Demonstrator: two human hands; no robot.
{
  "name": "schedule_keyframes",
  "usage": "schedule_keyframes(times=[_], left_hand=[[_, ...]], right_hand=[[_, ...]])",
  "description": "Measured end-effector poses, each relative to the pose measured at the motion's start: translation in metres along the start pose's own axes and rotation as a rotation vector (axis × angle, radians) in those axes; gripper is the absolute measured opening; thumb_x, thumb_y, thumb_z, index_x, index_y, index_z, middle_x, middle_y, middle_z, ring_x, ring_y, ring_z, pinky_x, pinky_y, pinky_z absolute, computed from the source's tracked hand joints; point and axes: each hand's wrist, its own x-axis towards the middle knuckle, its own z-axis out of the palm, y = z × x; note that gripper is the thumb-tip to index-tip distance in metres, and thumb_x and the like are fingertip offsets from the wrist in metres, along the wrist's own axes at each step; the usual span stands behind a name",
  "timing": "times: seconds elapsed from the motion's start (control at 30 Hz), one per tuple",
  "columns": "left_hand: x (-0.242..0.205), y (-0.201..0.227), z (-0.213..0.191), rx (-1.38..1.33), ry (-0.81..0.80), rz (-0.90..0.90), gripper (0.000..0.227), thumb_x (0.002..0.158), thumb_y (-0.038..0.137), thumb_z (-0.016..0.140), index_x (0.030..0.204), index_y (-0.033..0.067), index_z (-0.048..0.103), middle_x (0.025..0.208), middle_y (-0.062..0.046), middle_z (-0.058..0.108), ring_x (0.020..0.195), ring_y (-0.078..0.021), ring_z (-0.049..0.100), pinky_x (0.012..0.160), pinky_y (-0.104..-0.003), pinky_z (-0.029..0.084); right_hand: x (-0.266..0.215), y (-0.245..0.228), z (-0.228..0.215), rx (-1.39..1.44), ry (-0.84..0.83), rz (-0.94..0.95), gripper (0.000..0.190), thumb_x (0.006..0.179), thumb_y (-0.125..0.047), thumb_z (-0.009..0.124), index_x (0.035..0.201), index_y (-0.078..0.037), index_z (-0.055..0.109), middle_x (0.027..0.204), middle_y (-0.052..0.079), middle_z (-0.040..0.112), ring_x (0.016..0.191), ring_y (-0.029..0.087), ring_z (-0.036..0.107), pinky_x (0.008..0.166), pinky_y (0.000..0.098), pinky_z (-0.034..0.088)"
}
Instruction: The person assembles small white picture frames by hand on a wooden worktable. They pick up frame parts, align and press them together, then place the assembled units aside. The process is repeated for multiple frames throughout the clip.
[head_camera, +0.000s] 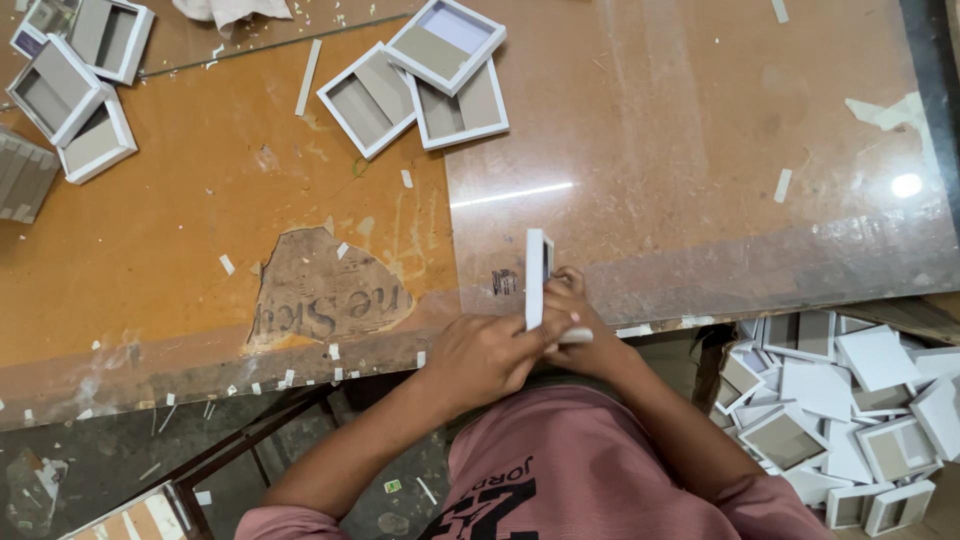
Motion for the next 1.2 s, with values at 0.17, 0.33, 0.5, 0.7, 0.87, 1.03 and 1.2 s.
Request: schedule_keyframes(times=[0.17, 0.33, 0.5, 0.7, 0.87, 1.03, 1.2], left_hand=[[0.001, 0.000, -0.014, 0.104, -0.224, -0.113, 0.045, 0.097, 0.019, 0.061, 0.141, 0.0287, 0.061, 0.076, -0.007, 0.068, 0.053, -0.0241, 0.065, 0.042, -0.041, 0.049], [0.040, -0.063, -0.032, 0.238, -0.042, -0.251, 0.046, 0.098, 0.024, 0.062, 0.143, 0.0317, 0.060, 0.074, -0.008, 0.070, 0.061, -0.0301, 0.067, 0.055, -0.047, 0.051], [0.055, -0.069, -0.028, 0.072, 0.114, -0.134, 0.048, 0.096, 0.025, 0.065, 0.144, 0.0280, 0.060, 0.076, -0.010, 0.070, 0.061, -0.0309, 0.067, 0.057, -0.045, 0.053], [0.026, -0.015, 0.000, 0.048, -0.228, -0.021, 0.048, 0.090, 0.015, 0.061, 0.133, 0.0351, 0.067, 0.077, -0.004, 0.069, 0.059, -0.0215, 0.066, 0.049, -0.040, 0.053], [0.011, -0.020, 0.007, -0.075, -0.036, 0.170, 0.054, 0.091, 0.017, 0.063, 0.143, 0.0330, 0.061, 0.074, -0.005, 0.068, 0.059, -0.0235, 0.064, 0.054, -0.040, 0.053], [0.047, -0.015, -0.022, 0.121, -0.063, -0.019, 0.062, 0.090, 0.017, 0.062, 0.149, 0.0302, 0.055, 0.075, -0.009, 0.069, 0.057, -0.0266, 0.065, 0.053, -0.042, 0.054], [0.097, -0.052, -0.058, -0.096, 0.044, -0.363, 0.032, 0.093, 0.027, 0.073, 0.116, 0.0080, 0.062, 0.105, -0.015, 0.077, 0.067, -0.0280, 0.069, 0.062, -0.043, 0.059]], right_hand=[[0.007, 0.013, 0.004, 0.024, -0.054, -0.128, 0.023, 0.082, -0.029, 0.078, 0.094, -0.012, 0.068, 0.097, 0.002, 0.063, 0.103, 0.023, 0.055, 0.104, 0.0488, 0.028], [0.006, 0.018, -0.002, 0.036, -0.240, -0.133, 0.029, 0.082, -0.032, 0.080, 0.083, -0.009, 0.063, 0.086, 0.005, 0.053, 0.097, 0.024, 0.055, 0.111, 0.0528, 0.028], [0.000, 0.021, -0.009, 0.199, -0.042, -0.129, 0.022, 0.086, -0.029, 0.078, 0.092, -0.010, 0.070, 0.098, 0.006, 0.059, 0.102, 0.026, 0.056, 0.109, 0.0516, 0.029], [0.001, 0.039, -0.019, 0.258, 0.065, -0.167, 0.026, 0.083, -0.036, 0.080, 0.091, -0.014, 0.070, 0.098, 0.005, 0.065, 0.108, 0.029, 0.058, 0.112, 0.0517, 0.033], [-0.004, 0.049, -0.018, 0.192, 0.077, -0.112, 0.032, 0.080, -0.035, 0.081, 0.098, -0.010, 0.070, 0.100, 0.008, 0.064, 0.107, 0.029, 0.060, 0.109, 0.0511, 0.040], [-0.011, 0.045, -0.013, 0.354, 0.095, -0.091, 0.023, 0.091, -0.023, 0.079, 0.106, -0.008, 0.069, 0.119, 0.015, 0.065, 0.120, 0.035, 0.058, 0.106, 0.0477, 0.044], [-0.014, 0.037, -0.016, 0.095, 0.011, -0.204, 0.022, 0.084, -0.020, 0.082, 0.105, -0.016, 0.077, 0.110, 0.010, 0.065, 0.120, 0.035, 0.060, 0.117, 0.0547, 0.035]])
